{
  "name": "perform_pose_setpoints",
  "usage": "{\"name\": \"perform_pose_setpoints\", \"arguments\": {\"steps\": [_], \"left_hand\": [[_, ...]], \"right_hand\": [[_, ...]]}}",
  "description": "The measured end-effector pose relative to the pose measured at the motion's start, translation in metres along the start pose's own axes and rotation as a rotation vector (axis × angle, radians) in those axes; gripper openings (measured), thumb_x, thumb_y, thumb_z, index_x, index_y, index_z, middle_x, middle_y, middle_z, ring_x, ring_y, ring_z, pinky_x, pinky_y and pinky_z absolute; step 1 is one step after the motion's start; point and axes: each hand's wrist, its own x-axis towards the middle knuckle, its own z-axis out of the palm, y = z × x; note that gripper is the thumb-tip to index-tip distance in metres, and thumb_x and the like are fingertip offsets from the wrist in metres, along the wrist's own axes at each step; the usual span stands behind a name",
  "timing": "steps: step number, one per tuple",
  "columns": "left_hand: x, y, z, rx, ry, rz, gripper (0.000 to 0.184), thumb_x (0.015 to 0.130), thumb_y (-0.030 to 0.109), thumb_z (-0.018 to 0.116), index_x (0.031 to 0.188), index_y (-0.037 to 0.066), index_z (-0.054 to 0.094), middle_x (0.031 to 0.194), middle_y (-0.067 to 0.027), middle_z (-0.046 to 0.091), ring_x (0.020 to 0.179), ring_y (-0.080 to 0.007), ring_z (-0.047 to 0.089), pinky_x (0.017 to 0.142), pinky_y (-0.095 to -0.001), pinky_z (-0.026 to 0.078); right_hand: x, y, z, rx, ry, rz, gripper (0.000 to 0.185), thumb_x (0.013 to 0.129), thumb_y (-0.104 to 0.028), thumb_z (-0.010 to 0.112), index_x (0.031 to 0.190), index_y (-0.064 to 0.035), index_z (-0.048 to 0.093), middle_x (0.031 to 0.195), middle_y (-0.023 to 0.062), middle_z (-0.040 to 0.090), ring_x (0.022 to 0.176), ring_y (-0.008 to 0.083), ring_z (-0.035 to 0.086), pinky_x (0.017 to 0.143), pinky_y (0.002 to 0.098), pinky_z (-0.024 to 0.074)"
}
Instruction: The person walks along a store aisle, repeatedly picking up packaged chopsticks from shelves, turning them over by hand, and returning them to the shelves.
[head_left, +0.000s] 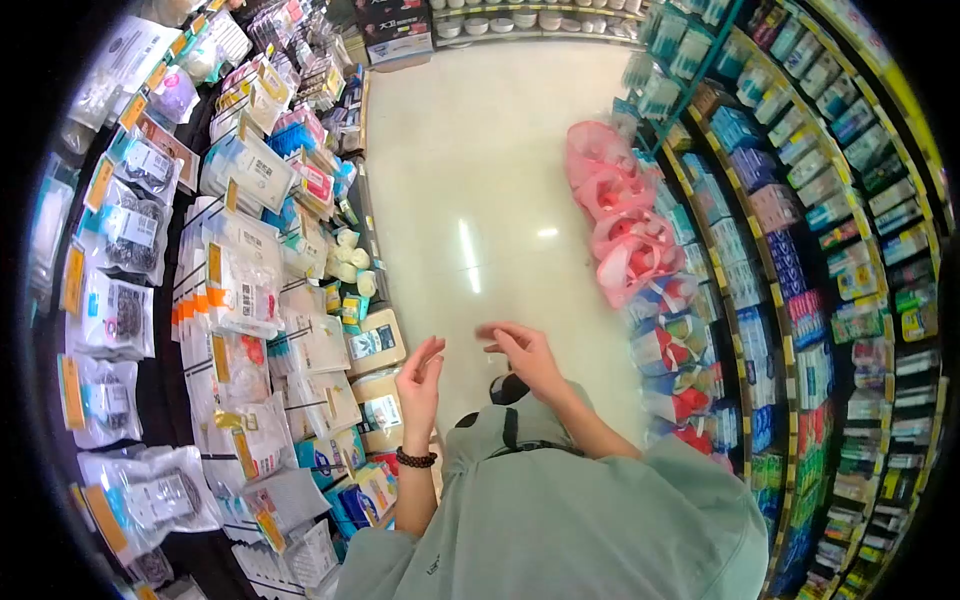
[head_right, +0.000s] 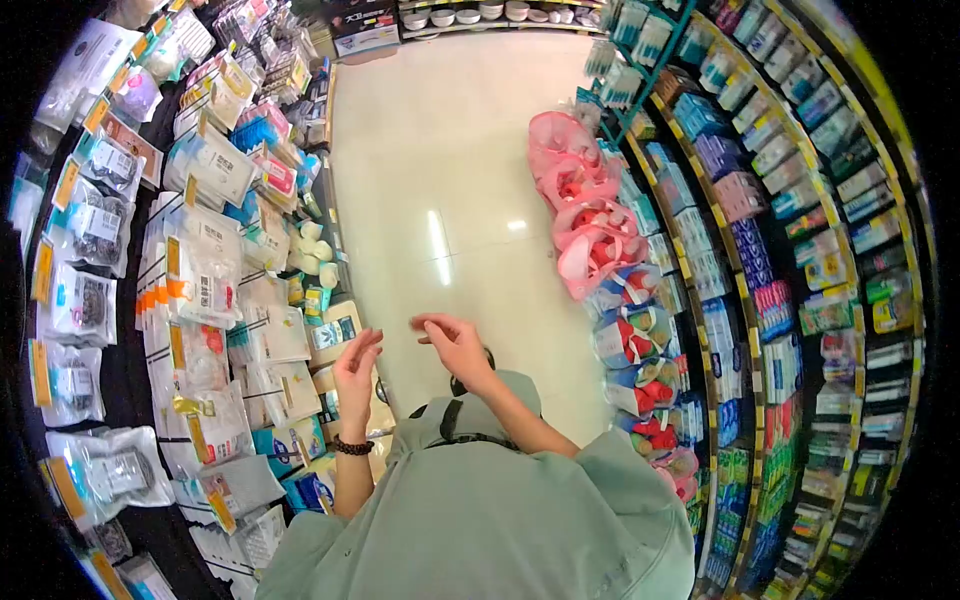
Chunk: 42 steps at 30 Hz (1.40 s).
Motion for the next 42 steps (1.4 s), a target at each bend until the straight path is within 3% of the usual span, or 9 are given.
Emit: {"name": "perform_pose_setpoints", "arguments": {"steps": [2,7,12,15,16,19,25,33,42], "left_hand": [[0.015,-0.002,0.001,0.064,0.017,-0.067,0.037,0.096,0.001,0.057,0.133,-0.005,0.058,0.122,-0.0144,0.068,0.114,-0.0199,0.063,0.098,-0.032,0.05],[0.082,-0.022,-0.004,0.021,0.008,-0.122,0.039,0.096,0.002,0.058,0.135,-0.002,0.057,0.122,-0.0133,0.068,0.111,-0.0161,0.063,0.094,-0.0293,0.049],[0.225,0.004,-0.014,0.049,-0.018,-0.106,0.037,0.097,0.0,0.056,0.134,-0.006,0.055,0.12,-0.0117,0.068,0.11,-0.0144,0.064,0.094,-0.0269,0.049],[0.297,0.033,-0.017,0.095,0.002,-0.025,0.036,0.097,0.0,0.056,0.133,-0.006,0.056,0.123,-0.0116,0.067,0.11,-0.0137,0.062,0.092,-0.0257,0.049],[0.321,0.045,-0.014,0.169,0.001,0.048,0.037,0.097,0.0,0.056,0.133,-0.006,0.056,0.124,-0.012,0.066,0.11,-0.0137,0.062,0.092,-0.0255,0.049],[0.371,0.06,-0.011,0.118,0.03,0.02,0.037,0.097,0.0,0.056,0.133,-0.006,0.055,0.128,-0.0153,0.064,0.115,-0.016,0.061,0.096,-0.0276,0.048],[0.461,0.044,-0.004,0.013,-0.008,-0.115,0.035,0.097,0.001,0.056,0.131,-0.005,0.057,0.127,-0.0162,0.065,0.119,-0.02,0.06,0.103,-0.0319,0.046],[0.614,0.037,0.011,-0.028,-0.106,-0.199,0.04,0.098,0.005,0.056,0.136,-0.006,0.052,0.125,-0.0147,0.066,0.115,-0.0198,0.062,0.098,-0.0323,0.049],[0.848,0.077,0.027,-0.06,-0.063,-0.083,0.036,0.096,0.002,0.056,0.132,-0.004,0.058,0.121,-0.0144,0.068,0.113,-0.0202,0.064,0.1,-0.0313,0.048]], "right_hand": [[0.024,-0.022,0.005,0.075,-0.037,0.24,0.029,0.103,-0.013,0.048,0.121,0.0043,0.064,0.124,0.0183,0.066,0.113,0.0214,0.064,0.095,0.0352,0.0525],[0.126,0.018,0.014,-0.09,-0.118,-0.019,0.033,0.103,-0.014,0.048,0.128,0.0034,0.058,0.109,0.016,0.071,0.103,0.0192,0.068,0.091,0.033,0.0526],[0.266,-0.047,0.055,0.082,-0.223,0.272,0.03,0.101,-0.016,0.051,0.115,0.0068,0.064,0.111,0.0147,0.07,0.097,0.0148,0.065,0.085,0.0286,0.0517],[0.338,-0.041,0.068,0.197,-0.315,0.093,0.029,0.101,-0.016,0.051,0.115,0.0065,0.064,0.107,0.0118,0.07,0.095,0.0133,0.065,0.082,0.0276,0.0514],[0.355,-0.052,0.069,0.066,-0.269,0.058,0.028,0.101,-0.015,0.051,0.117,0.0012,0.067,0.107,0.0114,0.07,0.098,0.015,0.066,0.094,0.032,0.0493],[0.403,-0.062,0.063,0.049,-0.269,0.024,0.031,0.101,-0.014,0.049,0.12,0.0057,0.063,0.106,0.0092,0.07,0.097,0.0129,0.064,0.085,0.0272,0.0507],[0.48,-0.08,0.039,0.039,-0.148,0.084,0.035,0.103,-0.017,0.05,0.128,0.0055,0.058,0.111,0.0141,0.071,0.103,0.0177,0.066,0.09,0.0317,0.0524],[0.613,-0.112,0.02,0.057,-0.069,0.15,0.033,0.103,-0.018,0.05,0.124,0.0045,0.063,0.116,0.0133,0.069,0.106,0.0181,0.064,0.095,0.0318,0.051],[0.811,-0.199,-0.001,-0.135,-0.028,0.16,0.035,0.105,-0.019,0.047,0.124,0.0061,0.061,0.116,0.016,0.069,0.113,0.0217,0.064,0.099,0.0358,0.0495]]}}
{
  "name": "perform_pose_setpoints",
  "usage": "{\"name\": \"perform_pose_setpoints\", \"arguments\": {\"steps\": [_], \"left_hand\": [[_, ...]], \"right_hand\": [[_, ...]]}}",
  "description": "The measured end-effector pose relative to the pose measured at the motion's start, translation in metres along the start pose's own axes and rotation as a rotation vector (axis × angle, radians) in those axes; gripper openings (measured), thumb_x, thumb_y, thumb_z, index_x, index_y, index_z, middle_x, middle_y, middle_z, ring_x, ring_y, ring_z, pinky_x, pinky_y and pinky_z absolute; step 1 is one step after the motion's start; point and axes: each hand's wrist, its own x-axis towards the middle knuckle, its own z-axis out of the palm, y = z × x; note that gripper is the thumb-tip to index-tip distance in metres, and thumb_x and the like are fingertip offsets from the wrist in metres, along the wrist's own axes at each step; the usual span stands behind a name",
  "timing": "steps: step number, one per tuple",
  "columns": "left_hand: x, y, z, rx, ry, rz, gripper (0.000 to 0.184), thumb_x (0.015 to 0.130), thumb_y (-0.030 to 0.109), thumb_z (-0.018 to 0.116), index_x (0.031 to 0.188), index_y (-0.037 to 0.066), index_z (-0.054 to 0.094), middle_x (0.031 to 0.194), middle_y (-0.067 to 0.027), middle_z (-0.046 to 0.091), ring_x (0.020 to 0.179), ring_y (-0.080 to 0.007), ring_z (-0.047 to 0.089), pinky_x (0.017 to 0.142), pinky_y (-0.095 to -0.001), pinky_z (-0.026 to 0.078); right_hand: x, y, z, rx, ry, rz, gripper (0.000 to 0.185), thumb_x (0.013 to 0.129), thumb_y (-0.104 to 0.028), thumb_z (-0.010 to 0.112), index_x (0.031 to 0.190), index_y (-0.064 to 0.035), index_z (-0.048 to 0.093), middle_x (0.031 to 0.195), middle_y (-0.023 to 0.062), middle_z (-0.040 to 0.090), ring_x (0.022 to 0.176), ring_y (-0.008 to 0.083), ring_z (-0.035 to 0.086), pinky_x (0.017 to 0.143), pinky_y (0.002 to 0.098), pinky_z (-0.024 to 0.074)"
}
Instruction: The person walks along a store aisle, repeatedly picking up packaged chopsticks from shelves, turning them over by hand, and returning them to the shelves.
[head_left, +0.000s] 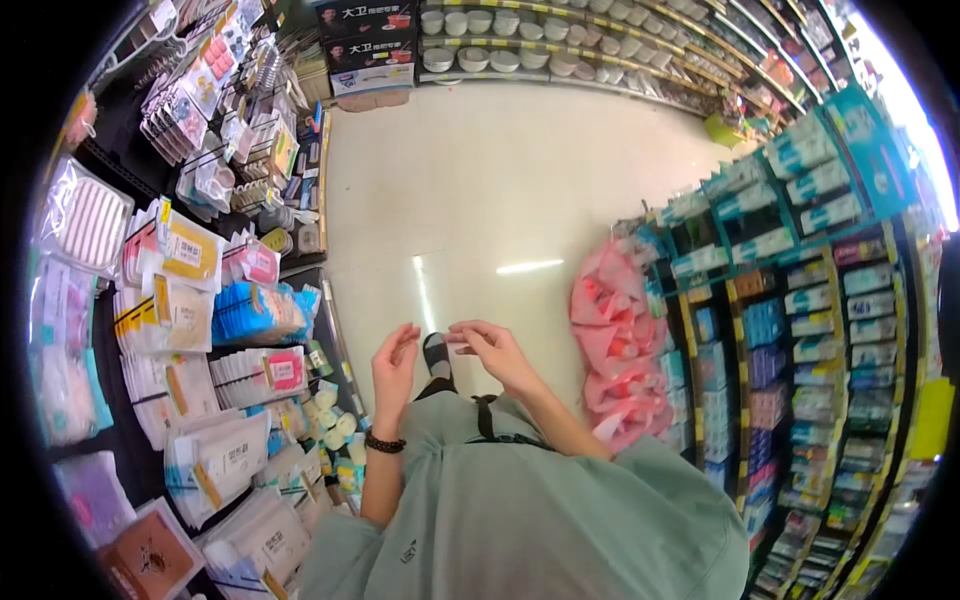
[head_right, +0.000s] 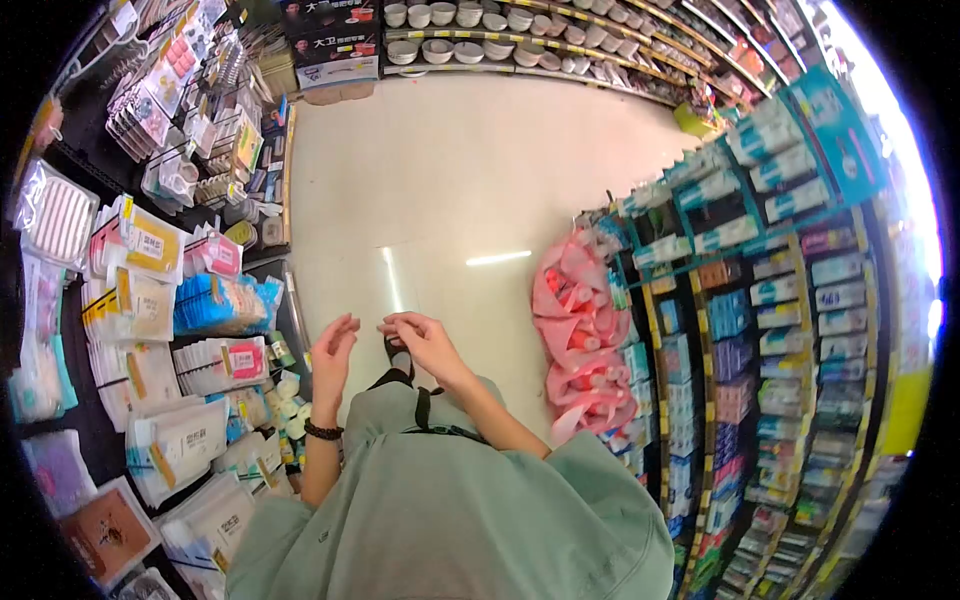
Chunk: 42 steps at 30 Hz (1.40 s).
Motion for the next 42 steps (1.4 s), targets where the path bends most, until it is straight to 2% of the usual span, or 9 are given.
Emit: {"name": "perform_pose_setpoints", "arguments": {"steps": [3,7,11,17,23,30,35,39,42], "left_hand": [[0.068,0.011,-0.003,0.029,0.02,0.046,0.035,0.096,0.001,0.056,0.13,-0.005,0.058,0.12,-0.0145,0.068,0.113,-0.0206,0.064,0.1,-0.0314,0.048],[0.124,0.038,-0.001,0.009,0.017,0.045,0.033,0.095,0.001,0.056,0.127,-0.006,0.06,0.119,-0.014,0.069,0.111,-0.0202,0.065,0.1,-0.0311,0.048],[0.166,0.039,0.006,0.047,-0.039,-0.012,0.028,0.097,0.004,0.058,0.123,-0.007,0.062,0.116,-0.0135,0.069,0.109,-0.0182,0.065,0.098,-0.0302,0.049],[0.229,0.038,0.039,0.08,-0.085,-0.07,0.027,0.097,0.005,0.059,0.121,-0.005,0.064,0.113,-0.0132,0.07,0.107,-0.017,0.066,0.096,-0.0296,0.05],[0.327,0.052,0.09,0.119,-0.162,-0.1,0.026,0.098,0.007,0.06,0.121,-0.005,0.065,0.111,-0.0136,0.072,0.104,-0.0165,0.067,0.093,-0.0285,0.051],[0.45,0.103,0.13,0.212,-0.091,-0.097,0.026,0.098,0.008,0.06,0.121,-0.004,0.066,0.111,-0.0125,0.072,0.103,-0.0159,0.066,0.093,-0.0276,0.051],[0.511,0.112,0.15,0.199,-0.007,-0.085,0.027,0.098,0.006,0.058,0.122,-0.003,0.065,0.111,-0.0113,0.071,0.103,-0.0145,0.065,0.092,-0.0275,0.051],[0.541,0.128,0.165,0.232,-0.052,-0.106,0.029,0.098,0.007,0.055,0.123,-0.004,0.064,0.114,-0.0087,0.07,0.106,-0.0137,0.063,0.094,-0.0286,0.048],[0.576,0.124,0.164,0.202,-0.036,-0.126,0.029,0.098,0.006,0.056,0.123,-0.003,0.065,0.114,-0.0086,0.07,0.104,-0.0131,0.063,0.093,-0.0282,0.048]], "right_hand": [[0.045,-0.015,-0.007,-0.035,0.028,-0.074,0.036,0.106,-0.02,0.045,0.125,0.0064,0.06,0.118,0.0172,0.068,0.112,0.0224,0.064,0.098,0.036,0.0499],[0.083,-0.046,-0.021,0.149,-0.007,0.128,0.042,0.108,-0.026,0.04,0.115,0.0061,0.067,0.116,0.0155,0.07,0.11,0.0225,0.065,0.096,0.035,0.0502],[0.126,-0.068,-0.03,0.008,0.152,-0.029,0.047,0.108,-0.032,0.039,0.111,0.0058,0.066,0.093,0.0169,0.074,0.091,0.0226,0.07,0.087,0.0332,0.0515],[0.195,-0.101,-0.078,0.116,0.049,0.115,0.053,0.108,-0.036,0.039,0.098,0.0062,0.068,0.093,0.0145,0.073,0.092,0.0197,0.068,0.084,0.0313,0.0506],[0.298,-0.138,-0.121,0.057,0.079,-0.115,0.053,0.109,-0.036,0.037,0.098,0.0059,0.067,0.08,0.0134,0.071,0.084,0.0205,0.066,0.088,0.0347,0.0514],[0.406,-0.228,-0.194,0.207,-0.066,0.012,0.057,0.109,-0.034,0.034,0.09,0.0065,0.069,0.094,0.0164,0.072,0.095,0.0235,0.067,0.095,0.0371,0.0499],[0.48,-0.239,-0.198,0.083,-0.264,-0.204,0.055,0.11,-0.033,0.031,0.11,0.0114,0.063,0.097,0.0146,0.073,0.099,0.0225,0.066,0.096,0.0372,0.0501],[0.526,-0.261,-0.204,0.074,-0.426,-0.003,0.057,0.11,-0.032,0.03,0.107,0.0143,0.063,0.093,0.0154,0.072,0.102,0.0223,0.064,0.101,0.0385,0.047],[0.571,-0.26,-0.204,0.166,-0.432,-0.015,0.055,0.11,-0.034,0.029,0.116,0.0126,0.059,0.08,0.0126,0.068,0.088,0.0202,0.065,0.094,0.0374,0.0496]]}}
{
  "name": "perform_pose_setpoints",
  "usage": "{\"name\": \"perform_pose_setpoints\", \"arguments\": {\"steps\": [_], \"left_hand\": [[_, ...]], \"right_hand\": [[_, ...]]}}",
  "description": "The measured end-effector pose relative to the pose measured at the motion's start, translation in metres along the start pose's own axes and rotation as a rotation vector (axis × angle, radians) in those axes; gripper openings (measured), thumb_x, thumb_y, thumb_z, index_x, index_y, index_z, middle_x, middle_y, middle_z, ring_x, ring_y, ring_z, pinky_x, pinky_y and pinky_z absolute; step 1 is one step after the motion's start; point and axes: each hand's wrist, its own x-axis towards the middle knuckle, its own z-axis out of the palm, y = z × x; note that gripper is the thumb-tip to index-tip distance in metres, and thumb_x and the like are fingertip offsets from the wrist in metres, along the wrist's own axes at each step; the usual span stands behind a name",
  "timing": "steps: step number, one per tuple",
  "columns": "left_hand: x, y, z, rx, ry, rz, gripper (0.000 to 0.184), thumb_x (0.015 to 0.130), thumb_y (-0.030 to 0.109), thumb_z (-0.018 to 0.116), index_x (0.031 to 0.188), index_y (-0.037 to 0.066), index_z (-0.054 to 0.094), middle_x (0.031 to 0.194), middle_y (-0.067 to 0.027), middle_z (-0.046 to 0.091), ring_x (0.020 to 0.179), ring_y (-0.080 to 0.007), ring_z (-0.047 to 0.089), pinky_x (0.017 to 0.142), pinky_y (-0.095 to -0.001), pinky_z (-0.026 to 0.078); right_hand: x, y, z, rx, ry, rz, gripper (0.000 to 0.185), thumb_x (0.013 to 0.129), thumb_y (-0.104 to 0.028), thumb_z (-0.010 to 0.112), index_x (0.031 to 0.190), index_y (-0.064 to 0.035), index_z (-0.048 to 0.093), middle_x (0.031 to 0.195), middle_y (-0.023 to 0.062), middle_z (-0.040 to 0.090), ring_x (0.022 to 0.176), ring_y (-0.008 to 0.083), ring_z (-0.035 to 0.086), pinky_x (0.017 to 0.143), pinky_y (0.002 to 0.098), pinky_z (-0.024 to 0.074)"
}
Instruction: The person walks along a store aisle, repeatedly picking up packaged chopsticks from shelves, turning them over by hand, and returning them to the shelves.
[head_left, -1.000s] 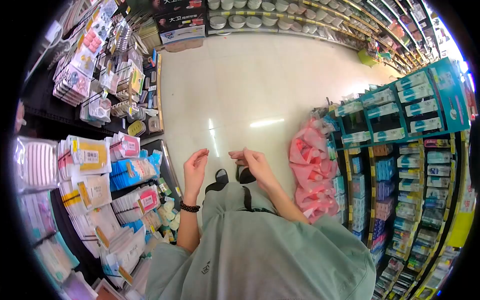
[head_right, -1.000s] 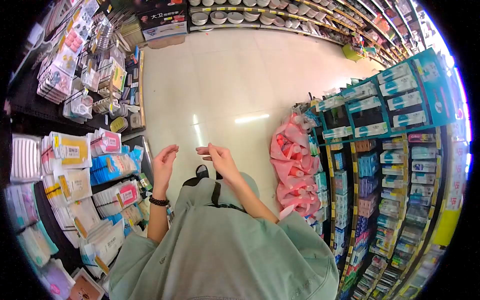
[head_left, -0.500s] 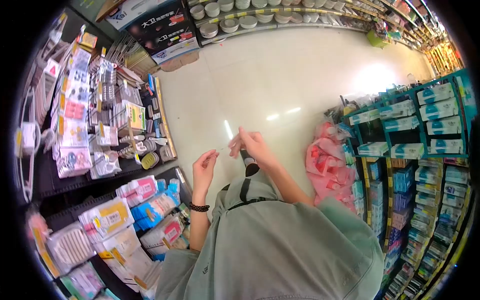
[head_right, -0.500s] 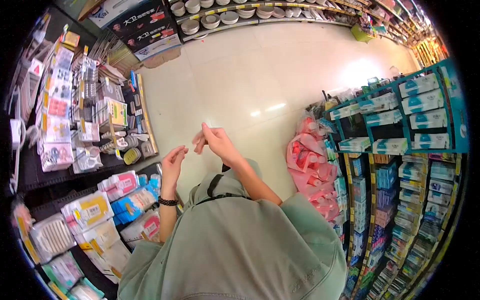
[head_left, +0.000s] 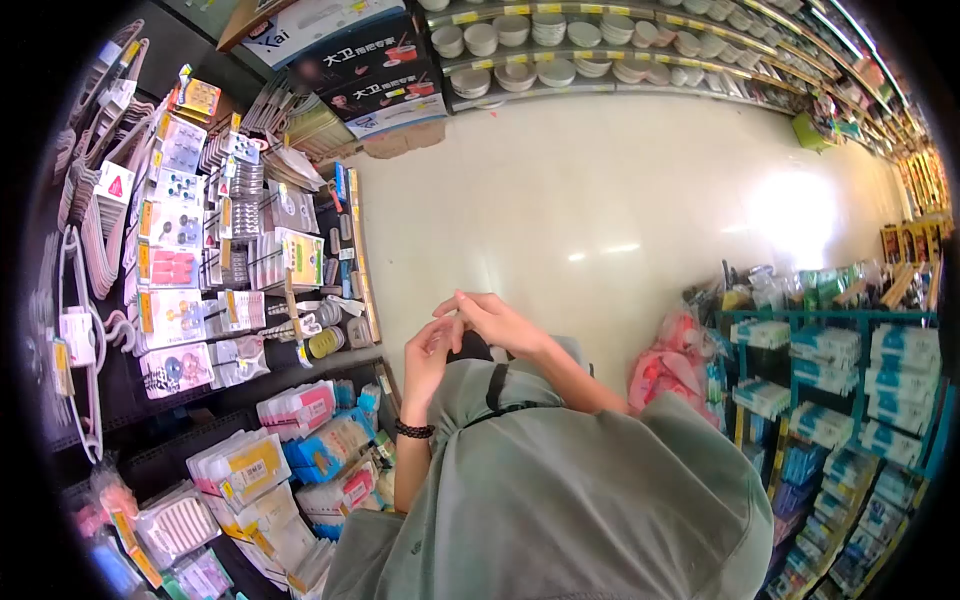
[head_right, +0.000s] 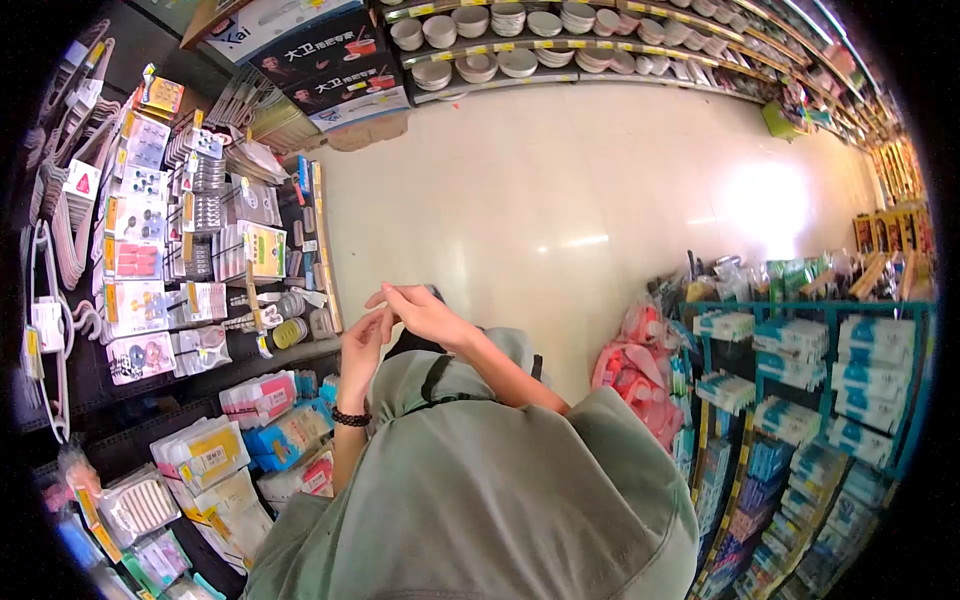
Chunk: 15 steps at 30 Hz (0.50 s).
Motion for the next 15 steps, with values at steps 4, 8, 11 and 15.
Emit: {"name": "perform_pose_setpoints", "arguments": {"steps": [4,8,11,15], "left_hand": [[0.062,0.015,-0.003,-0.003,0.001,-0.018,0.027,0.097,0.008,0.06,0.12,-0.004,0.066,0.111,-0.0094,0.071,0.101,-0.0129,0.064,0.092,-0.0279,0.049],[0.144,0.014,-0.008,-0.045,-0.043,-0.025,0.025,0.097,0.009,0.063,0.118,-0.003,0.067,0.106,-0.0081,0.071,0.098,-0.011,0.064,0.09,-0.0269,0.05],[0.216,0.031,-0.013,-0.068,-0.069,-0.02,0.023,0.096,0.01,0.064,0.116,-0.002,0.068,0.103,-0.0058,0.072,0.098,-0.0092,0.063,0.088,-0.0257,0.051],[0.317,0.062,-0.035,-0.053,-0.093,0.003,0.024,0.097,0.01,0.064,0.116,-0.004,0.066,0.106,-0.0091,0.072,0.099,-0.013,0.067,0.088,-0.0272,0.052]], "right_hand": [[0.047,-0.016,-0.033,0.022,0.053,0.043,0.053,0.111,-0.033,0.03,0.115,0.0092,0.062,0.092,0.0126,0.068,0.092,0.0204,0.066,0.093,0.0349,0.0504],[0.101,-0.041,-0.072,-0.067,0.136,0.032,0.05,0.11,-0.034,0.033,0.112,0.0054,0.065,0.09,0.008,0.07,0.093,0.0165,0.063,0.089,0.0332,0.0497],[0.155,-0.068,-0.101,-0.081,0.2,0.088,0.047,0.11,-0.032,0.035,0.114,0.0033,0.065,0.091,0.0067,0.07,0.092,0.0146,0.061,0.087,0.0315,0.0489],[0.235,-0.111,-0.137,-0.28,0.263,0.08,0.043,0.109,-0.031,0.038,0.117,0.0022,0.064,0.097,0.0084,0.072,0.096,0.0146,0.063,0.088,0.0312,0.0482]]}}
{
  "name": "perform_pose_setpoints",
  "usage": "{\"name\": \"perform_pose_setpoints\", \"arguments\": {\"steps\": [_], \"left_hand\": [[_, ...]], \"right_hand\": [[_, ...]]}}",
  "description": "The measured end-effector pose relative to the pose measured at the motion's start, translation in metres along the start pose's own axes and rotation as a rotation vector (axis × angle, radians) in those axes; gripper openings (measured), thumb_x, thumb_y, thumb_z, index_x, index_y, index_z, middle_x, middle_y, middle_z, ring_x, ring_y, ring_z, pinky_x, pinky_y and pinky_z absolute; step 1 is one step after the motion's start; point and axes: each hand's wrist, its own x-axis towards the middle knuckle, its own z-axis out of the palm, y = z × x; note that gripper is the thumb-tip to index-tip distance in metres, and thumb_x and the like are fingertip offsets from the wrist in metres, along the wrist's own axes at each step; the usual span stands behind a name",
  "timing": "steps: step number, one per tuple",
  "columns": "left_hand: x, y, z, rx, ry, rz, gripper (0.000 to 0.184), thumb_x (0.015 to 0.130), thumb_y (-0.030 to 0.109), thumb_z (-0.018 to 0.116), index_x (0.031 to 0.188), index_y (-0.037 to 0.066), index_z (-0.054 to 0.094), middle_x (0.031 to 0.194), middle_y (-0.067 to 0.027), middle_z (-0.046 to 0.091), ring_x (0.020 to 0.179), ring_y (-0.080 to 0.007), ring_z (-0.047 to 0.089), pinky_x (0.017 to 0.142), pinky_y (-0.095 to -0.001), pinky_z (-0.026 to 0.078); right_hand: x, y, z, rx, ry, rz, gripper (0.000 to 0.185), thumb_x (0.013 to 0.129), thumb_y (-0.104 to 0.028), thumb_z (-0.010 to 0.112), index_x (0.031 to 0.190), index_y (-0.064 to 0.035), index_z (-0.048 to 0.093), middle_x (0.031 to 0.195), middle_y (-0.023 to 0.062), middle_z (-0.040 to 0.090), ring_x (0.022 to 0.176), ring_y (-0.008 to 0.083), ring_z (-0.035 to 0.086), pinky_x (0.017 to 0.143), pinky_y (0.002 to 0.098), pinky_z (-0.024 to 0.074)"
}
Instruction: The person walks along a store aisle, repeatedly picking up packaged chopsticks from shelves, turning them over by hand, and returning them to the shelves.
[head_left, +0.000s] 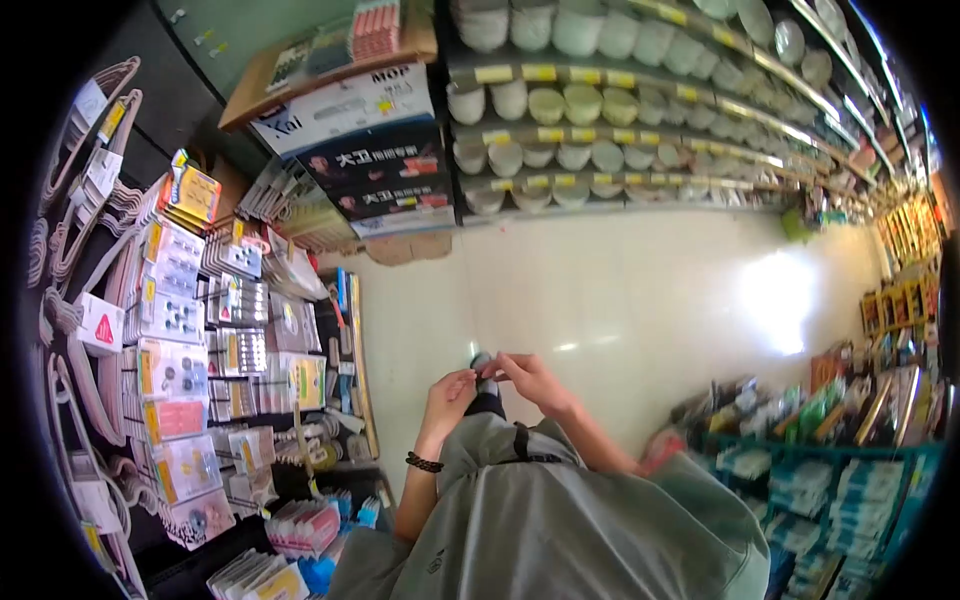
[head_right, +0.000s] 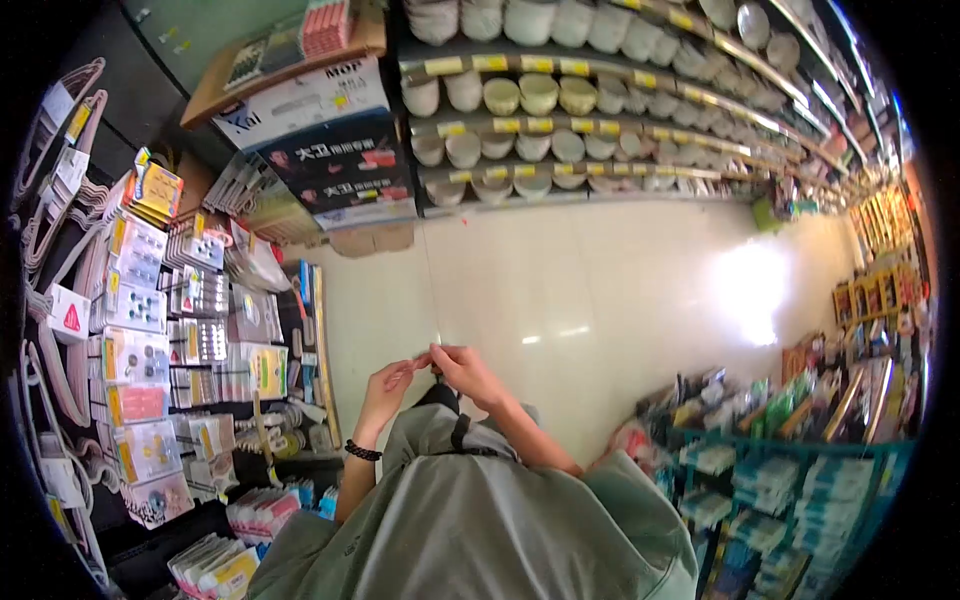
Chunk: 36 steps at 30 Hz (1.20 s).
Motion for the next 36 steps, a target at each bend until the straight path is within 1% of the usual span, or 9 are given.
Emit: {"name": "perform_pose_setpoints", "arguments": {"steps": [5,10,15,18,23,30,32,33,36], "left_hand": [[0.105,0.058,-0.043,0.094,0.092,0.152,0.021,0.099,0.008,0.06,0.116,-0.002,0.066,0.107,-0.0087,0.072,0.102,-0.014,0.066,0.09,-0.027,0.051],[0.164,0.117,-0.065,0.088,0.158,0.203,0.023,0.098,0.008,0.061,0.118,-0.002,0.065,0.109,-0.0092,0.072,0.101,-0.0153,0.067,0.088,-0.0288,0.052],[0.205,0.105,-0.068,0.021,0.129,0.119,0.027,0.096,0.011,0.063,0.12,-0.002,0.065,0.111,-0.0109,0.071,0.101,-0.0195,0.068,0.085,-0.0316,0.055],[0.228,0.094,-0.079,0.195,0.087,0.124,0.027,0.095,0.01,0.064,0.12,-0.002,0.065,0.111,-0.0123,0.072,0.101,-0.0207,0.069,0.086,-0.0324,0.055],[0.287,0.126,-0.118,0.219,0.195,0.113,0.025,0.095,0.007,0.062,0.119,-0.001,0.065,0.109,-0.01,0.071,0.101,-0.0174,0.068,0.089,-0.0304,0.052],[0.393,0.255,-0.178,0.421,0.436,0.248,0.022,0.095,0.006,0.061,0.115,0.0,0.065,0.107,-0.0138,0.072,0.096,-0.0241,0.069,0.091,-0.0338,0.05],[0.412,0.282,-0.187,0.455,0.498,0.341,0.022,0.095,0.007,0.061,0.115,-0.001,0.065,0.107,-0.0148,0.071,0.097,-0.0251,0.069,0.089,-0.0338,0.051],[0.419,0.297,-0.186,0.436,0.516,0.38,0.02,0.096,0.005,0.06,0.114,-0.002,0.066,0.106,-0.0099,0.071,0.094,-0.0158,0.066,0.086,-0.0289,0.051],[0.433,0.3,-0.198,0.478,0.547,0.409,0.021,0.094,0.004,0.062,0.114,-0.003,0.066,0.105,-0.0101,0.071,0.094,-0.0164,0.066,0.087,-0.0286,0.05]], "right_hand": [[0.077,-0.089,-0.007,0.114,-0.008,-0.003,0.041,0.108,-0.028,0.041,0.121,0.0048,0.062,0.098,0.013,0.072,0.098,0.021,0.068,0.098,0.0354,0.048],[0.15,-0.109,-0.016,0.149,-0.058,-0.002,0.038,0.108,-0.027,0.042,0.118,0.0035,0.063,0.099,0.0117,0.071,0.097,0.0197,0.067,0.096,0.0359,0.0508],[0.235,-0.102,-0.025,0.219,-0.112,0.013,0.034,0.108,-0.023,0.041,0.111,0.0026,0.063,0.098,0.01,0.07,0.094,0.018,0.065,0.092,0.0347,0.0514],[0.287,-0.114,-0.031,0.266,-0.181,0.058,0.03,0.106,-0.02,0.042,0.11,0.002,0.062,0.096,0.0102,0.069,0.094,0.0176,0.065,0.091,0.0336,0.0506],[0.377,-0.159,-0.038,0.353,-0.171,0.006,0.027,0.102,-0.015,0.044,0.121,-0.0001,0.057,0.098,0.0123,0.071,0.094,0.0172,0.065,0.089,0.0324,0.0501],[0.472,-0.218,-0.037,0.485,-0.239,0.024,0.028,0.102,-0.015,0.044,0.126,-0.0024,0.052,0.102,0.0112,0.071,0.099,0.0192,0.066,0.092,0.0347,0.0489],[0.494,-0.226,-0.03,0.463,-0.334,-0.013,0.029,0.103,-0.013,0.044,0.129,-0.0034,0.051,0.119,0.0113,0.065,0.112,0.0207,0.061,0.095,0.0363,0.048],[0.504,-0.232,-0.025,0.455,-0.38,-0.027,0.03,0.103,-0.012,0.044,0.131,-0.0035,0.051,0.125,0.0117,0.062,0.117,0.0219,0.059,0.097,0.0375,0.0475],[0.524,-0.251,-0.015,0.434,-0.509,-0.037,0.034,0.102,-0.009,0.044,0.135,-0.0046,0.049,0.138,0.0101,0.054,0.128,0.0228,0.053,0.101,0.0397,0.0453]]}}
